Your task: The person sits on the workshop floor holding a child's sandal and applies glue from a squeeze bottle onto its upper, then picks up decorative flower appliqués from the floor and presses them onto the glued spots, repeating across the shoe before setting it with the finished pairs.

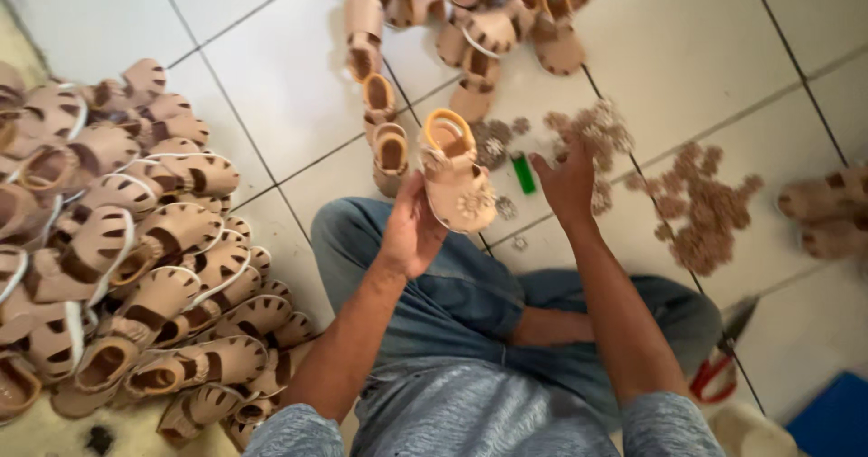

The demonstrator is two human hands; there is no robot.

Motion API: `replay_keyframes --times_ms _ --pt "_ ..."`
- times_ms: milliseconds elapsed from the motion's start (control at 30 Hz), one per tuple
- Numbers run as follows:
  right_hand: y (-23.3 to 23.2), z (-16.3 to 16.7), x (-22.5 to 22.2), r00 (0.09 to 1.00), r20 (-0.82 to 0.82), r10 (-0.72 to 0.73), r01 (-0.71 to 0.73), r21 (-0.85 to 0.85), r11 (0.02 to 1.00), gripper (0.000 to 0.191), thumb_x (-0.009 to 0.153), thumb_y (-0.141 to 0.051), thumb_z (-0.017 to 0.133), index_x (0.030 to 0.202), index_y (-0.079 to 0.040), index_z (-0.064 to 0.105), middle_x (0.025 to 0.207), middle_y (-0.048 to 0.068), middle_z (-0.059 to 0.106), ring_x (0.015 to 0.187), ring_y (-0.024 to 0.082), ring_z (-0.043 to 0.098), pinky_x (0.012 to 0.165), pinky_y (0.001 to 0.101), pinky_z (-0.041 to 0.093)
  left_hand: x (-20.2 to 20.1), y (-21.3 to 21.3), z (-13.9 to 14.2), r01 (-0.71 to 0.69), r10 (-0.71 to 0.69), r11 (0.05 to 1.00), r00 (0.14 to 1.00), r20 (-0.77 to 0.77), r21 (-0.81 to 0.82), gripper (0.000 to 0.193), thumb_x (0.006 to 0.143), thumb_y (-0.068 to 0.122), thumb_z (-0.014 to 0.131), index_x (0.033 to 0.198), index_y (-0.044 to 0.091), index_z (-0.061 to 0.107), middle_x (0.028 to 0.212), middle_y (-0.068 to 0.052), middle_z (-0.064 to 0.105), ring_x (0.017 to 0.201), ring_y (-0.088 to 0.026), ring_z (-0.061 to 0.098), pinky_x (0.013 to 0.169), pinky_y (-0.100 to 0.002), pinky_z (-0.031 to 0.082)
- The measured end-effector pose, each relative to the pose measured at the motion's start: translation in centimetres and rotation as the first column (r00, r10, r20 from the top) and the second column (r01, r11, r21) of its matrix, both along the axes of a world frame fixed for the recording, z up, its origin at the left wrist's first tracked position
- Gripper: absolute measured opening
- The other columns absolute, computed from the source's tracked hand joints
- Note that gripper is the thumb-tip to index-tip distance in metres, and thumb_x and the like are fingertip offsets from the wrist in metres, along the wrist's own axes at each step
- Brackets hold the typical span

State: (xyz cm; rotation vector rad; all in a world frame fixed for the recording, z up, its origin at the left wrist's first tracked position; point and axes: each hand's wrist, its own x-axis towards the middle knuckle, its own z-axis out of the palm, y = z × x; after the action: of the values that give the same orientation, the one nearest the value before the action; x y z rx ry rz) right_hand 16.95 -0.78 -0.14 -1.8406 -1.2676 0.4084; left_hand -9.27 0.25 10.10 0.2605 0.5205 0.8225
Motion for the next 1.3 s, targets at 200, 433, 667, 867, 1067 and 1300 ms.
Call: replay_keyframes --times_ms 200,433,667,867,1067,1300 --pt "4.1 -0.5 -0.1 0.995 -0.09 -0.044 0.035 -0.098 0.995 0.027 0.09 -0.018 0.083 0.11 -0.002 0.072 0.111 0.012 0.069 0.088 0.02 0.066 0.072 0.0341 0.055 -1.2 1.9 -3.1 -0.038 0.038 0.999 0.998 0.046 -0.001 0.049 0.112 0.033 0.042 0.149 0.002 0.049 0.144 -0.009 0.062 0.131 -0.021 0.06 0.113 -0.038 0.049" --pt "-1.2 -0.1 0.5 0.651 -0.698 -0.298 0.006 -0.387 0.922 0.028 0.097 -0.019 0.072 0.118 -0.002 0.065 0.107 0.018 0.067 0.091 0.024 0.07 0.073 0.04 0.059 -2.0 2.4 -2.9 -0.019 0.003 0.983 0.996 0.087 0.184 0.051 0.114 0.02 0.056 0.159 0.001 0.041 0.147 -0.011 0.059 0.134 -0.023 0.057 0.114 -0.041 0.048" --pt "-10.4 6.4 -1.1 0.45 -0.865 -0.223 -0.066 -0.281 0.957 0.04 0.096 -0.009 0.064 0.133 0.002 0.051 0.115 0.017 0.067 0.099 0.026 0.069 0.082 0.0421 0.065 -1.7 0.2 -0.9 -0.021 0.013 0.976 0.999 0.038 0.217 0.068 0.097 0.003 0.068 0.156 0.003 0.034 0.15 -0.011 0.054 0.14 -0.025 0.054 0.12 -0.045 0.046" --pt "-15.2 14.4 -2.3 0.651 -0.753 -0.095 -0.186 -0.279 0.942 0.047 0.093 -0.003 0.062 0.138 -0.002 0.051 0.113 0.015 0.07 0.103 0.021 0.07 0.077 0.039 0.064 -2.1 -2.3 0.1 -0.016 0.008 0.968 0.999 0.031 0.252 0.071 0.097 0.0 0.07 0.158 0.003 0.034 0.15 -0.012 0.054 0.139 -0.023 0.053 0.116 -0.039 0.046" --pt "-17.6 19.6 -3.1 0.811 -0.578 0.09 -0.219 -0.158 0.963 0.037 0.098 0.004 0.064 0.134 0.007 0.056 0.112 0.014 0.074 0.103 0.018 0.071 0.088 0.0288 0.059 -2.1 -3.5 0.4 -0.058 0.036 0.961 0.996 0.084 0.27 0.071 0.095 -0.001 0.072 0.156 0.003 0.035 0.148 -0.01 0.055 0.14 -0.022 0.054 0.118 -0.039 0.047" --pt "-17.4 22.8 -5.8 0.98 -0.197 0.0 -0.034 -0.167 0.985 0.03 0.093 -0.002 0.077 0.123 0.0 0.07 0.104 0.01 0.073 0.083 0.009 0.067 0.068 0.0212 0.054 -2.7 -3.7 0.7 -0.067 0.052 0.97 0.996 0.069 0.234 0.071 0.093 0.0 0.076 0.153 0.004 0.038 0.146 -0.009 0.056 0.137 -0.021 0.054 0.117 -0.038 0.048"
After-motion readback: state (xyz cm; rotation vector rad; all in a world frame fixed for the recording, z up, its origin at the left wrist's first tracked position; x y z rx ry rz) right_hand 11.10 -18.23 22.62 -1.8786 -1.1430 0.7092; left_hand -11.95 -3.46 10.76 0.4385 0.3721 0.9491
